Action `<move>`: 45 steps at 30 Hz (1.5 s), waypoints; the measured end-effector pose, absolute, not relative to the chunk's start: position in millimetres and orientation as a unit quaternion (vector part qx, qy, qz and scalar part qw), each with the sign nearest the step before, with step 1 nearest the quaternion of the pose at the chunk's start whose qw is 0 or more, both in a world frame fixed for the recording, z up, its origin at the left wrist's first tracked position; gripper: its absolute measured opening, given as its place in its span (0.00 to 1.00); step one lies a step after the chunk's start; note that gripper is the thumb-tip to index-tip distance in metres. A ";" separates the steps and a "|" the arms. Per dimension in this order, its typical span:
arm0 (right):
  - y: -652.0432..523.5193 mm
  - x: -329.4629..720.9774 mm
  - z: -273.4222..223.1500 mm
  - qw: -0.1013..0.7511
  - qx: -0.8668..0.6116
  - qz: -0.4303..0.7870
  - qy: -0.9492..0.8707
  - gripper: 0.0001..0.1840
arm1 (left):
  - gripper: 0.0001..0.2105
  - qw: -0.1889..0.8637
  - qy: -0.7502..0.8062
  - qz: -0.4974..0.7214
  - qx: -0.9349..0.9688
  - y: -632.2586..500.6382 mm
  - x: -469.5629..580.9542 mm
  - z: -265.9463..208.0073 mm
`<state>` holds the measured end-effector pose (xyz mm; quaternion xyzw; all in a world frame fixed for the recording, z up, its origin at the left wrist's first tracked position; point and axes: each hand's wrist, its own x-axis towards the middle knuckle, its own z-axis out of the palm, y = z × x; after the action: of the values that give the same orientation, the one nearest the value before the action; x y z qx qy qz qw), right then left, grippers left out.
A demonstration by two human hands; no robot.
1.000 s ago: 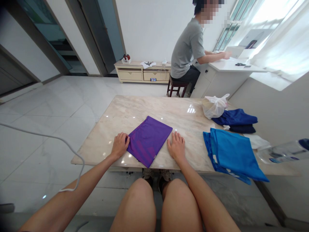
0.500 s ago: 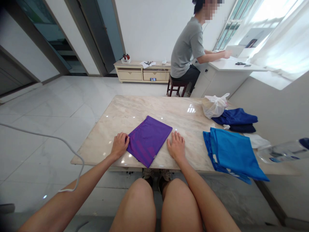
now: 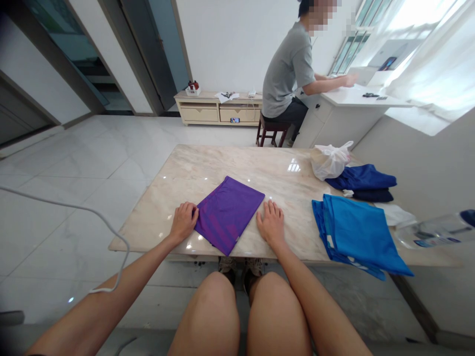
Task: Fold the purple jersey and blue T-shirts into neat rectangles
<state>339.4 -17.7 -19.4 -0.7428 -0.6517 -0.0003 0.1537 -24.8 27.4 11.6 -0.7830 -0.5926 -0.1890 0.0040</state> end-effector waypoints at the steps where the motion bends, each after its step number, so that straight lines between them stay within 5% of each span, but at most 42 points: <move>1: -17.8 339.3 -19.0 0.153 -0.743 0.000 -0.652 0.35 | 0.06 0.002 -0.593 -0.190 -0.783 27.3 -24.7 12.0; 45: -18.2 337.5 -16.8 0.143 -0.746 -0.006 -0.650 0.35 | 0.07 0.004 -0.597 -0.180 -0.782 27.9 -25.0 12.5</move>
<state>337.5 -18.2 -16.8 -0.7460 -0.6503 -0.0063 0.1435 -25.0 27.9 12.5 -0.7818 -0.5970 -0.1799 0.0035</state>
